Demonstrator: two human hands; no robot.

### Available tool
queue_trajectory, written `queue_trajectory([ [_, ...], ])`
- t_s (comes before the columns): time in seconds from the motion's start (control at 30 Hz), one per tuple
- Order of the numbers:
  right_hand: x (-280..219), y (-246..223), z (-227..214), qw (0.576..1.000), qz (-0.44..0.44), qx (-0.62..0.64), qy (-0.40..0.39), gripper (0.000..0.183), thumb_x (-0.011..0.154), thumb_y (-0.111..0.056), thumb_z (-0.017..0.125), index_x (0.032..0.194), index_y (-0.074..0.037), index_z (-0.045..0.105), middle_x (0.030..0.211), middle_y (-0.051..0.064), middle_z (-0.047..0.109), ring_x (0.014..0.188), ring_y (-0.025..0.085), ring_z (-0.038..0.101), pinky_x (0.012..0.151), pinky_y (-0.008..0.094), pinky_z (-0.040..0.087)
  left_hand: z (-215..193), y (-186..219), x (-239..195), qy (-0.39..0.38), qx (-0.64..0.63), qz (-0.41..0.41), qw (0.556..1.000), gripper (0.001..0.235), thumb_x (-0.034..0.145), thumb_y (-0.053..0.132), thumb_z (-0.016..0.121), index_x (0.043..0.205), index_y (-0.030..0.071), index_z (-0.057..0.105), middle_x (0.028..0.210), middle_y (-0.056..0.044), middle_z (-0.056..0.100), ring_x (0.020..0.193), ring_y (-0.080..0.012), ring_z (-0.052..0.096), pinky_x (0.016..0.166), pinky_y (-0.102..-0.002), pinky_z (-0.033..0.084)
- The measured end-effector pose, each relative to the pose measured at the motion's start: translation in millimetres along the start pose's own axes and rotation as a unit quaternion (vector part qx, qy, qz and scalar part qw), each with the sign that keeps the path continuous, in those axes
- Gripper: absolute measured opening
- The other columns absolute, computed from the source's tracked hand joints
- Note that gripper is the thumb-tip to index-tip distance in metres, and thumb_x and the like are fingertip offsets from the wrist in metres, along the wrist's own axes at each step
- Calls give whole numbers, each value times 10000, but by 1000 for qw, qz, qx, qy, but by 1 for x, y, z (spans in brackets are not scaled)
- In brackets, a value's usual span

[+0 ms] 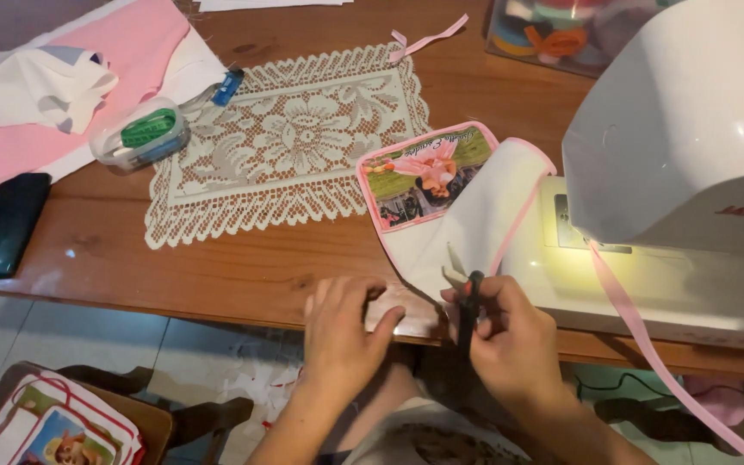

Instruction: Sewing a pink ribbon onto the edge of a printed fabric piece using a sewing machine and trimming with scissors.

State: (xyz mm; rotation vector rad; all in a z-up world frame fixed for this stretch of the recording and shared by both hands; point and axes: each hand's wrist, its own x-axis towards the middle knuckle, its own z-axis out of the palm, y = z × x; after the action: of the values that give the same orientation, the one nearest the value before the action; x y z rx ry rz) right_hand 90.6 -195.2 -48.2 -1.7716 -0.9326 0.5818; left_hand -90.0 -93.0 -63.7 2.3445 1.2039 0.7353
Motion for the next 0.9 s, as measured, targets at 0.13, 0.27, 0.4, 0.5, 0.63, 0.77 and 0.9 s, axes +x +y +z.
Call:
queue_trajectory([
  [0.13, -1, -18, -5, 998, 56, -5, 7, 270, 760, -42, 784, 993, -133, 680, 951, -19, 867, 570, 55, 539, 588, 187, 474, 21, 10, 13, 47, 61, 49, 996, 273, 875, 371, 730, 1033, 174, 626, 958, -66, 605, 911, -349, 529, 754, -492, 385],
  [0.27, -4, -22, -13, 995, 96, -22, -10, 254, 779, -144, 835, 995, -130, 702, 998, -22, 892, 678, 31, 672, 614, 185, 510, 8, 6, 3, 27, 22, 88, 995, 105, 958, 179, 612, 908, 90, 584, 895, -83, 607, 822, -334, 513, 698, -471, 406],
  [0.4, -7, -12, -16, 994, 104, -3, -13, 243, 767, -146, 853, 951, -119, 697, 960, -5, 901, 717, 39, 728, 613, 179, 535, -27, 4, -23, -18, -119, 28, 992, 114, 975, 190, 572, 897, 126, 625, 867, -20, 670, 834, -247, 613, 776, -364, 464],
  [0.5, -7, -11, -12, 992, 121, 26, -24, 277, 765, -102, 856, 1009, -89, 726, 975, 32, 891, 758, 38, 724, 606, 164, 497, -36, -2, -43, -56, -145, -2, 988, 131, 966, 208, 599, 866, 130, 634, 820, -4, 651, 800, -195, 622, 740, -322, 469],
  [0.63, -6, 1, -9, 989, 141, -13, -44, 399, 738, -171, 886, 1120, -153, 771, 855, -3, 846, 599, 33, 521, 581, 172, 449, -35, -16, -58, -146, -78, -46, 985, 147, 976, 283, 573, 905, 179, 650, 859, 20, 672, 849, -209, 633, 758, -358, 485],
  [0.77, -11, 3, -10, 992, 120, -14, -38, 363, 746, -155, 890, 1078, -101, 754, 845, 14, 820, 652, 39, 569, 602, 170, 459, -32, 6, -38, -1, -15, 5, 1000, 293, 883, 369, 705, 1079, 157, 656, 981, -19, 667, 927, -267, 614, 811, -394, 476],
  [0.9, -15, 7, -12, 998, 58, -14, -32, 365, 736, -173, 892, 1060, -85, 746, 781, -1, 790, 566, 45, 523, 559, 190, 463, 2, 21, -2, 97, 57, 6, 994, 576, 763, 604, 790, 1122, 161, 709, 1159, -91, 591, 1078, -347, 539, 854, -522, 416],
])
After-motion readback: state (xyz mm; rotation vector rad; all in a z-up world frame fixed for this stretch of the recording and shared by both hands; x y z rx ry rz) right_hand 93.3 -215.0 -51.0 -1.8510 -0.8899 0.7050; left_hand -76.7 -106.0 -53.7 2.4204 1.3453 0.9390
